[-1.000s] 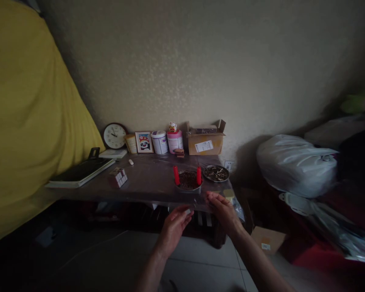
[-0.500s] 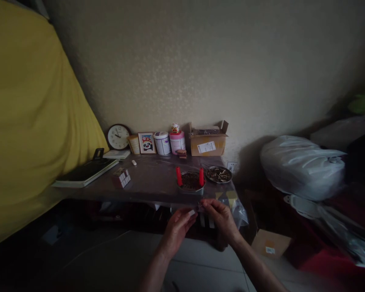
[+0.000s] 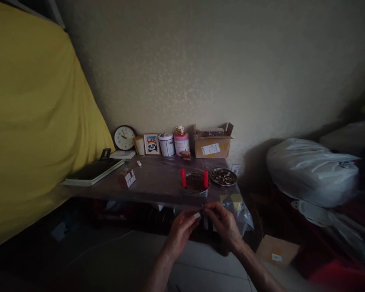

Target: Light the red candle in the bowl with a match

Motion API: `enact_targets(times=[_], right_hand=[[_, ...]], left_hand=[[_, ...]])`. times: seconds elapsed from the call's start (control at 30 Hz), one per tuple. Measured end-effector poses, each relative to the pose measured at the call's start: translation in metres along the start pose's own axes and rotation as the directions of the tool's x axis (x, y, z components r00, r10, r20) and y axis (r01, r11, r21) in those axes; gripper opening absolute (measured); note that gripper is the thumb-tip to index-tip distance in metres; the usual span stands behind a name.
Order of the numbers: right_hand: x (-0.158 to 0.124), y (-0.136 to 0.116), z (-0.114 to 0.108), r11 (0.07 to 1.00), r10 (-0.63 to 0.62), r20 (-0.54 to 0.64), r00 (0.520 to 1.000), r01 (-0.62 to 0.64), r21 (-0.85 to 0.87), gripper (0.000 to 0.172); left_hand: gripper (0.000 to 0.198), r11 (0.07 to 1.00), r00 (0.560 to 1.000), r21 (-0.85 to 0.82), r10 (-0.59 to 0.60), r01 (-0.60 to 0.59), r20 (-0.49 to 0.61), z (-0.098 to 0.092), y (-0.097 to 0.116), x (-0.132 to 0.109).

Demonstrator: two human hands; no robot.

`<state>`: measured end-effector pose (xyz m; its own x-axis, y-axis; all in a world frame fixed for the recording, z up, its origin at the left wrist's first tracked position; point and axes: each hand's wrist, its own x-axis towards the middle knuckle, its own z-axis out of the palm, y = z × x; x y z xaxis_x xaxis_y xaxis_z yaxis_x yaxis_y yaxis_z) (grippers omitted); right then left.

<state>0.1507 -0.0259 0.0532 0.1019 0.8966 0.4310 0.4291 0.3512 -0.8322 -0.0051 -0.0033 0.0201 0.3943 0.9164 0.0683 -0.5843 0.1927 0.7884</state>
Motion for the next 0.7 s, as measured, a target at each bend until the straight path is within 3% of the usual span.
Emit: enact_targets(times=[0.7], right_hand=[[-0.0022, 0.0013, -0.002, 0.99, -0.091, 0.065, 0.994, 0.097, -0.098, 0.021]], left_hand=[[0.018, 1.0, 0.999, -0.001, 0.019, -0.019, -0.038, 0.0002, -0.0023, 0.0017]])
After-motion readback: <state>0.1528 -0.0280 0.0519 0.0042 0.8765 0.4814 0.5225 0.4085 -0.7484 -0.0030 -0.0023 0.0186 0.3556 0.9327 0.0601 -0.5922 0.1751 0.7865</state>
